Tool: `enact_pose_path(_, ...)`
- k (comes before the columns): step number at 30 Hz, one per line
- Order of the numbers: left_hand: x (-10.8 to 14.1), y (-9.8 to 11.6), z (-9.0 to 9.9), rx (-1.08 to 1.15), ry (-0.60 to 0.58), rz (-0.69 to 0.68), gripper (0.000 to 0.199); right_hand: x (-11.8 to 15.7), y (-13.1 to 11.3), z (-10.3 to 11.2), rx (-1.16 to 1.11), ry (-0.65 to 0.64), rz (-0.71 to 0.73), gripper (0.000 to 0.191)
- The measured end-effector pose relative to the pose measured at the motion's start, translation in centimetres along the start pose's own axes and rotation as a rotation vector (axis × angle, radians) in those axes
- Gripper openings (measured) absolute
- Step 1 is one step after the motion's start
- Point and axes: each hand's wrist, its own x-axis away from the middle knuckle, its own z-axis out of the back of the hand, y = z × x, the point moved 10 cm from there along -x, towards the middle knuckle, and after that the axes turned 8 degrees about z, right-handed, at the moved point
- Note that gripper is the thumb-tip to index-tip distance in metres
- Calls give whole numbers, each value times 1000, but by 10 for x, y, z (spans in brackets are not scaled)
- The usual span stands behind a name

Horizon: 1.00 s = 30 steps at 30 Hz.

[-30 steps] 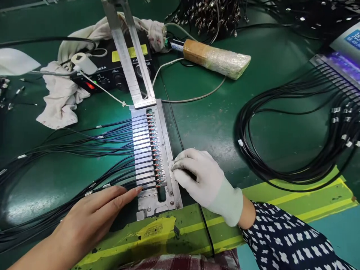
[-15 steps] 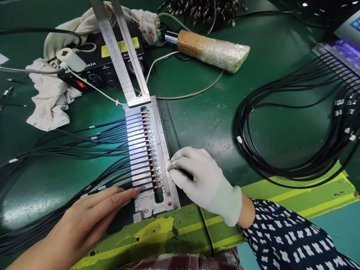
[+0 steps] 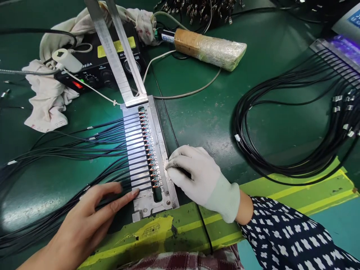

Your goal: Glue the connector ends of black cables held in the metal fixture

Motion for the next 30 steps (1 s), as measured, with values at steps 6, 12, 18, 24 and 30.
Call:
enact_pose_path(6, 16, 5, -21, -139, -52, -42, 65, -2, 0, 0, 8, 2, -4, 14)
enact_pose_path(12, 15, 7, -13, -69, -8, 6, 54, -1, 0, -2, -1, 5, 11, 14)
enact_pose_path(18, 70, 15, -7, 208, -179, 128, 23, 4, -4, -2, 20, 29, 62, 13)
enact_pose_path(24, 129, 1, -20, 216, -59, 296, 10, 4, -3, -3, 42, 26, 41, 15)
enact_pose_path(30, 182, -40, 11, 34, 235, 442, 16, 5, -3, -3, 31, 27, 32, 14)
